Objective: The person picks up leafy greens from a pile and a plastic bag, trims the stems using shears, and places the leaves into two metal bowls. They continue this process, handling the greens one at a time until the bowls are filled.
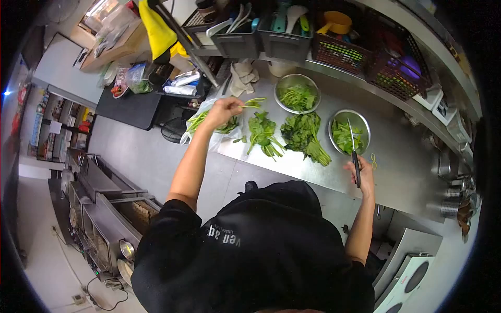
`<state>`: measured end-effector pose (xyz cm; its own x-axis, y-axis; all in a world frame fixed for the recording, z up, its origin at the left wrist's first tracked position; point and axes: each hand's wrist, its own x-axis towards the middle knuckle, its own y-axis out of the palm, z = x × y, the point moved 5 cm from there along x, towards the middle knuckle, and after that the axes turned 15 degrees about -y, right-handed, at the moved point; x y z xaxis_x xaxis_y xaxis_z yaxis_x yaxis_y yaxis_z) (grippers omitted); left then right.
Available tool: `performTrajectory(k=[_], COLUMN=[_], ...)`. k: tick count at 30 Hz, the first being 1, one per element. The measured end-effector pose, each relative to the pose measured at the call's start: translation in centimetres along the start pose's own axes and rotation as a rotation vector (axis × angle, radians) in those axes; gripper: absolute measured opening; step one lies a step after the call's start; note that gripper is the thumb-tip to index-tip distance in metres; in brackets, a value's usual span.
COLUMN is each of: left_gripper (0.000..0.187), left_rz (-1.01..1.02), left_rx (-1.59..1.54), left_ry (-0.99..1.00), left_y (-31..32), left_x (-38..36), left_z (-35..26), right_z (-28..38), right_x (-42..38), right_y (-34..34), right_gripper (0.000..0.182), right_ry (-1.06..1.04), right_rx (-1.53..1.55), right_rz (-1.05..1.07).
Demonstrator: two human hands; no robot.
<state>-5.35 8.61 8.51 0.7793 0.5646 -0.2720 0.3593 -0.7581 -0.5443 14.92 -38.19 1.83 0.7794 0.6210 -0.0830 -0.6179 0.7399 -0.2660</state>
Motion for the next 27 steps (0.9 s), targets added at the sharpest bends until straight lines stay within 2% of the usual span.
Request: performTrajectory(k=[2,4,5,7,8,12,14,15,17,19,21,23,25,26,27], left_gripper=[0.017,0.016,0.016,0.017,0.019,0.021,0.023,0.023,0.032,0.031,0.032,0.033,0.03,0.03,0.026], left_rz=[-0.05,-0.283,-0.283,-0.555,-0.626,-0.67,-0.673,-0.661,-0.704,-0.743,-0.925,-0.698,-0.381,-0.381,-0.366], left_rx=[-0.006,0.221,0.215,0.261,0.305,0.377,0.573,0.57,0.675,0.683,0.493,0.33,0.308,0.306,0.358], left_ry=[0.0,-0.046,-0.045,-0.063,0.0,0.053,0.085,0.086,-0.023,-0.052,0.129,0.357,0.34,0.339,0.203], left_y=[-2.5,-4.7,-5.0,-6.4,-6.7,-6.4,-5.5,-5.1,-4.6,-3.2,-1.3,3.5,9.2,10.8,12.4], left_x=[0.3,0.5,0.4,-0.2,0.0,1.0,2.2,2.1,1.0,-0.9,-4.1,-4.8,-5.0,-4.7,-3.6], left_z=[5.1,10.2,12.0,15.2,16.8,19.1,19.4,18.8,15.5,12.2,8.8,8.5,7.8,8.1,9.6], right_z=[0.8,1.4,1.9,2.6,2.6,3.2,3.3,3.1,3.2,3.7,3.5,2.8,2.2,4.3,3.2], right_x=[0.6,1.4,1.6,2.0,2.1,2.3,2.1,2.1,1.7,1.2,0.5,0.0,-0.3,-0.5,-0.3], right_y=[1.2,2.6,3.2,4.4,4.8,6.5,7.1,7.3,7.6,8.1,8.6,9.5,11.7,13.2,14.5], right_gripper=[0.06,0.065,0.065,0.067,0.067,0.067,0.066,0.065,0.065,0.062,0.061,0.06,0.058,0.057,0.057], right_ry=[0.0,-0.021,-0.022,-0.015,-0.014,0.004,0.025,0.019,0.017,0.026,0.033,0.045,0.003,-0.045,-0.043], right_rx=[-0.022,-0.04,-0.046,-0.008,-0.013,-0.015,-0.016,-0.012,-0.01,-0.025,-0.053,-0.081,-0.229,-0.289,-0.28], right_rz=[0.012,0.028,0.028,0.041,0.038,0.081,0.082,0.084,0.083,0.085,0.138,0.192,0.401,0.441,0.472])
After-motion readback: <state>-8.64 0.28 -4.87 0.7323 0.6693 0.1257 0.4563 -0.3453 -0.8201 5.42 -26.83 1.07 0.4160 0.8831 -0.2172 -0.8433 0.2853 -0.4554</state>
